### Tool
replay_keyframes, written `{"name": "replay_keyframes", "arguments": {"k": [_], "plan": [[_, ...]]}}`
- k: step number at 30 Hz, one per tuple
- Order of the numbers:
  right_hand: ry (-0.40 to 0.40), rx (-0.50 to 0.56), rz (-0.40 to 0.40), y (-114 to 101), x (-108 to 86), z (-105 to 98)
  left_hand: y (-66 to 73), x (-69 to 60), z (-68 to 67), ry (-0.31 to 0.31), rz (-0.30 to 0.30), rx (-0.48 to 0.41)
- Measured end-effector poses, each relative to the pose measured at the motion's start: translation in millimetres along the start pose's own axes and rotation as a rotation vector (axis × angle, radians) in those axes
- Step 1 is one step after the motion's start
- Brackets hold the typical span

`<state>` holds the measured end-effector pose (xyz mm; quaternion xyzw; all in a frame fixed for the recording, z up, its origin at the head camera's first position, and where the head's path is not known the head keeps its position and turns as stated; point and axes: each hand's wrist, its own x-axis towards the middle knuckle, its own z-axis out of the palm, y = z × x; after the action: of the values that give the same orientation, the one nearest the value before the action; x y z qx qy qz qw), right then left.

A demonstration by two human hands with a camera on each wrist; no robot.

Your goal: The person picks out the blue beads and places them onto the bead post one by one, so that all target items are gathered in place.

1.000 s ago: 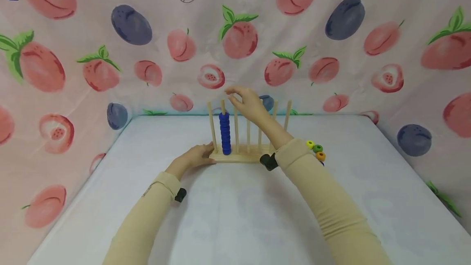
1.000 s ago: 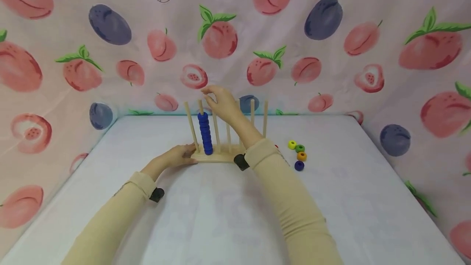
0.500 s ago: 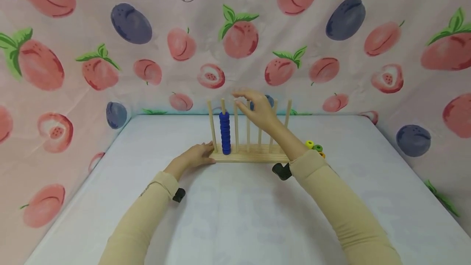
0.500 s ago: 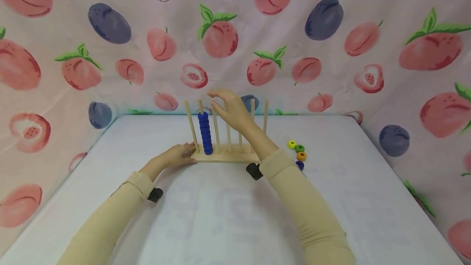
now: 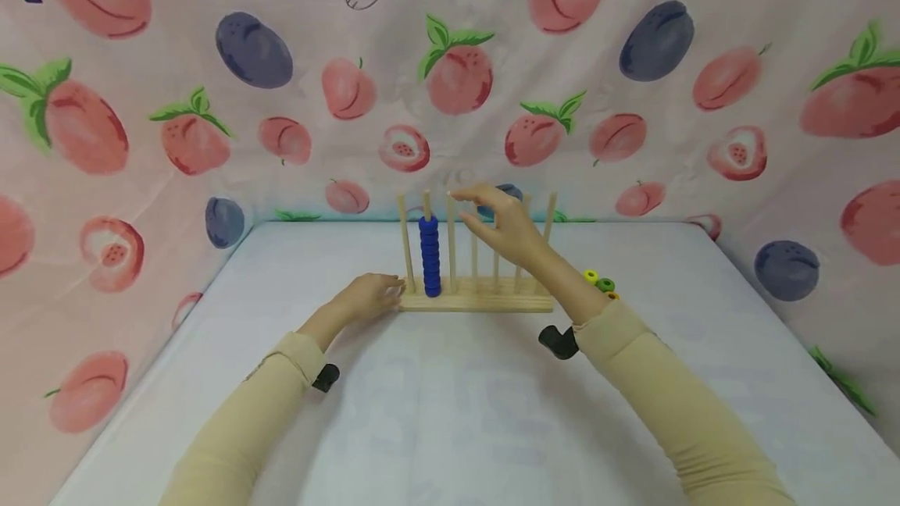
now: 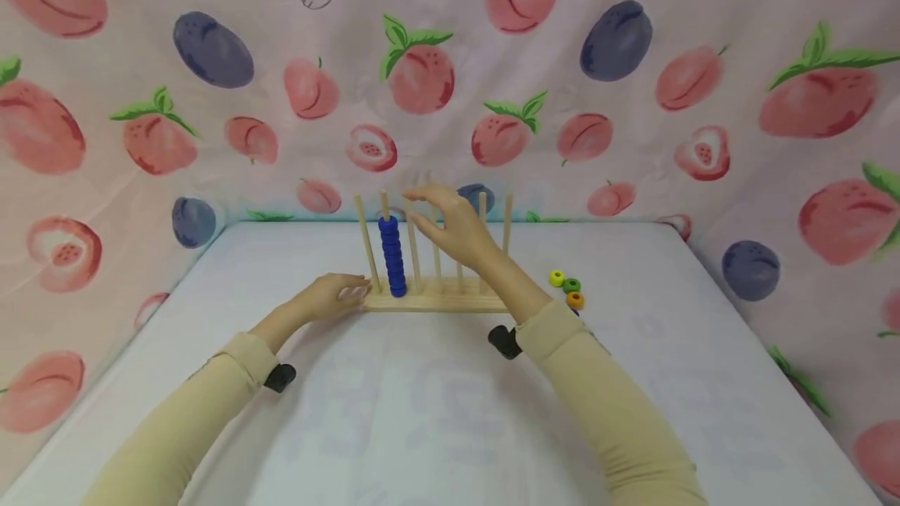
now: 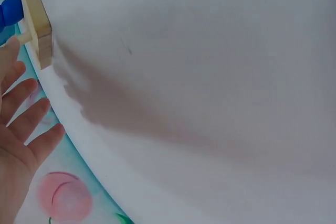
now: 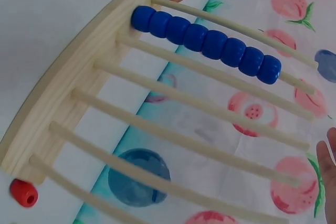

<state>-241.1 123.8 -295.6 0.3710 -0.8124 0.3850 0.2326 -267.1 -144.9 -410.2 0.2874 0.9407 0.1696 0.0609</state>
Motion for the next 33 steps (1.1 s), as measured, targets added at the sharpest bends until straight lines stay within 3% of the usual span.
{"name": "replay_keyframes", "arguments": {"k": [6, 11, 21, 29, 33], "plan": [[-0.076, -0.008, -0.017, -4, -16.8, -3, -13.2, -19.4, -3.3, 0.076, -0.030, 0.027], [-0.114, -0.020, 0.007, 0, -28.4, -7, -15.5, -30.0, -6.0, 0.134, 0.004, 0.053], [-0.145, -0.078, -0.022, 8, -51.5, -21, -0.5, -39.3, -8.8, 0.186, 0.087, 0.096], [-0.155, -0.124, 0.023, 12, -77.8, -35, 21.1, -41.7, -14.1, 0.240, 0.112, 0.138], [-0.186, -0.136, 0.049, 12, -90.5, -40, 32.6, -43.6, -14.3, 0.238, 0.139, 0.122]]}}
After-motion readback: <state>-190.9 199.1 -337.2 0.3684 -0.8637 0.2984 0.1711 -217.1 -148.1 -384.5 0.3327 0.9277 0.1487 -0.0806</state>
